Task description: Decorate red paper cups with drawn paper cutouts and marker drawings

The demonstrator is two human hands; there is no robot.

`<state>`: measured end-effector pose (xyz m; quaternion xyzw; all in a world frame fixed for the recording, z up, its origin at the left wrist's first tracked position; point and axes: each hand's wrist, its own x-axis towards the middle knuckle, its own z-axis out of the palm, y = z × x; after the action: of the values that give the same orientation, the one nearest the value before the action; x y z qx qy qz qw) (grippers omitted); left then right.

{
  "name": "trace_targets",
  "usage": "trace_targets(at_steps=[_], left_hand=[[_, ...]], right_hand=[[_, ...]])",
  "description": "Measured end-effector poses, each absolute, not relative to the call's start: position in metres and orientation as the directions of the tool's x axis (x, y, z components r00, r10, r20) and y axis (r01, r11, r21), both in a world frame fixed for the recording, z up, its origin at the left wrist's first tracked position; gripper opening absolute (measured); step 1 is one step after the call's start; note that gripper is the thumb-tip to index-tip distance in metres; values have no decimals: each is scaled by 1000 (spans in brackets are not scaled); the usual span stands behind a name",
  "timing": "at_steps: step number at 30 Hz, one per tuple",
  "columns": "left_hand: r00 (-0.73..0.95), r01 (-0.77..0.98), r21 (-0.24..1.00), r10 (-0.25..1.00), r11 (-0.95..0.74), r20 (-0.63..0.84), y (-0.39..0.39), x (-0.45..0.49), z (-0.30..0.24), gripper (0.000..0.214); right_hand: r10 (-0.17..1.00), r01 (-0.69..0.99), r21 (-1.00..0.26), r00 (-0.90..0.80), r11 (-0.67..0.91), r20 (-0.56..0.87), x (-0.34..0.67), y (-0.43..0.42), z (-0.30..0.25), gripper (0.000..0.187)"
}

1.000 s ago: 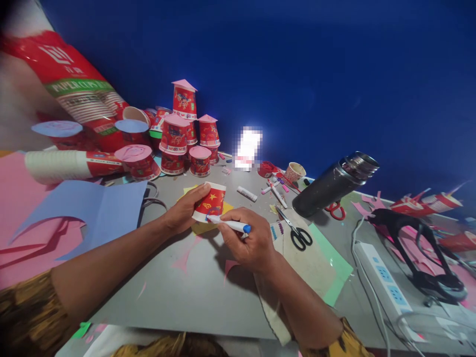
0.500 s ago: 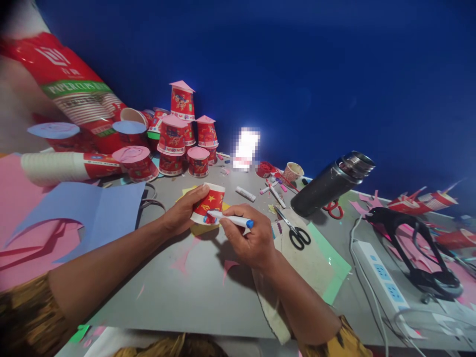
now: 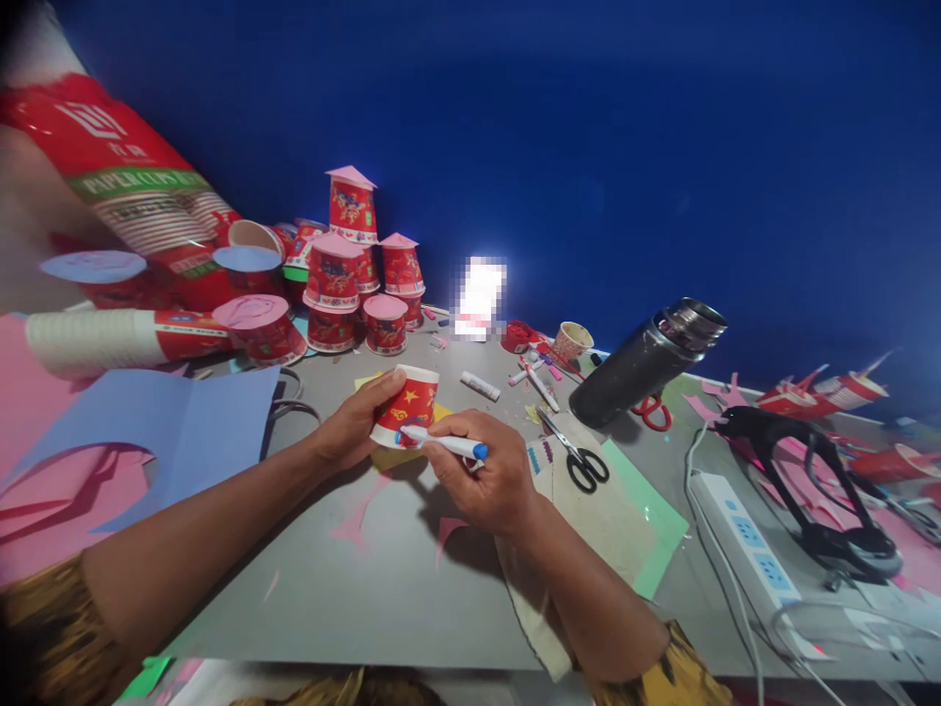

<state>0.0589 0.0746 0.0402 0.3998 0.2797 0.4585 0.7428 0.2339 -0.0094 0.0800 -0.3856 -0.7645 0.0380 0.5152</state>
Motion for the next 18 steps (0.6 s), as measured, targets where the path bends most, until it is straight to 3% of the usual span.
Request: trace_targets(at_steps=[8,14,18], left_hand=[[427,-461,841,901,282,-68,75,58,40,53],[433,-466,838,899,286,-66,74,58,40,49],[451,-482,820,890,309,-71,74,58,40,46]], right_hand=[[633,594,-465,-100,657,768,234,-10,80,7],[552,555,-377,-187,742,812,231,-10,80,8],[579,566,-425,-117,707,807,231,-8,79,7]])
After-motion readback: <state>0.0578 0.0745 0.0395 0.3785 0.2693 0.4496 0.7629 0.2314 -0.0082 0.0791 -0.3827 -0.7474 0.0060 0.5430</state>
